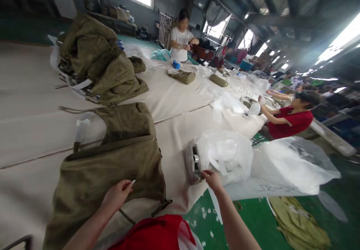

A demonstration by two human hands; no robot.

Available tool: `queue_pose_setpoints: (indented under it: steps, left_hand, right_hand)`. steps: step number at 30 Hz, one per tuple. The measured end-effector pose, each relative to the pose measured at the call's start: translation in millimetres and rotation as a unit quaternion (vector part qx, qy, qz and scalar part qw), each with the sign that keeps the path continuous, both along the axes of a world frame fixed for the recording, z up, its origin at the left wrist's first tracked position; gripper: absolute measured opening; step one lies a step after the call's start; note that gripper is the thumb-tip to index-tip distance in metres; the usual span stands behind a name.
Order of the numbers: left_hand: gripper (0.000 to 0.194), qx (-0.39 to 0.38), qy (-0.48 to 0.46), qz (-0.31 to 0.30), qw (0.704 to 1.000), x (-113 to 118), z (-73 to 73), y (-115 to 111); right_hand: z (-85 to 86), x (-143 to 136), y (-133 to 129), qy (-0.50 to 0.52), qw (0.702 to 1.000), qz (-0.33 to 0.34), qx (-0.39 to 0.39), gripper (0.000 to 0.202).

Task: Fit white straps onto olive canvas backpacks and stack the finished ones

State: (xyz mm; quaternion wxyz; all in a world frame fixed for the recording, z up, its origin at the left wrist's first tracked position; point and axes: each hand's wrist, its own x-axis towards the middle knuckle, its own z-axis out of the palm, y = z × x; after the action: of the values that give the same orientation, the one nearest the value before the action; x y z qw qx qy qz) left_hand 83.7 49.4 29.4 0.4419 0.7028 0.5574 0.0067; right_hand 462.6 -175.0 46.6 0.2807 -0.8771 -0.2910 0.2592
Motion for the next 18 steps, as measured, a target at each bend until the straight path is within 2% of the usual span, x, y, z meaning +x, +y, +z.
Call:
queue_pose_setpoints:
  steps: [5, 10, 13, 16, 18]
  left_hand:
    - [0.021, 0.012, 0.002, -0.005, 1.000, 0.7, 4.6, -0.8]
    - [0.023, 0.014, -0.003, -0.001, 1.000, 0.0, 3.2, -0.7]
    - [0.023, 0.011, -0.003, 0.005, 1.000, 0.9, 3.9, -2.0]
    - [0.021, 0.015, 0.009, 0.008, 1.000, 3.6, 8.4, -3.7]
    - [0.019, 0.022, 0.021, 0.004, 1.000, 5.2, 12.4, -4.6]
  right_hand:
    - [-0.4, -9.3, 3.1, 0.026, 0.997, -0.044, 0.061, 0.036]
    - [8.2, -24.5, -15.0, -0.009, 0.990, -0.035, 0.134, 0.037]
    - [4.0, -36.9, -27.6, 0.005, 0.992, -0.064, 0.105, 0.037]
    - [-6.2, -43.8, -32.5, 0.086, 0.989, -0.112, 0.052, 0.036]
    - [-12.1, -43.0, -34.2, 0.114, 0.986, -0.118, 0.036, 0.035]
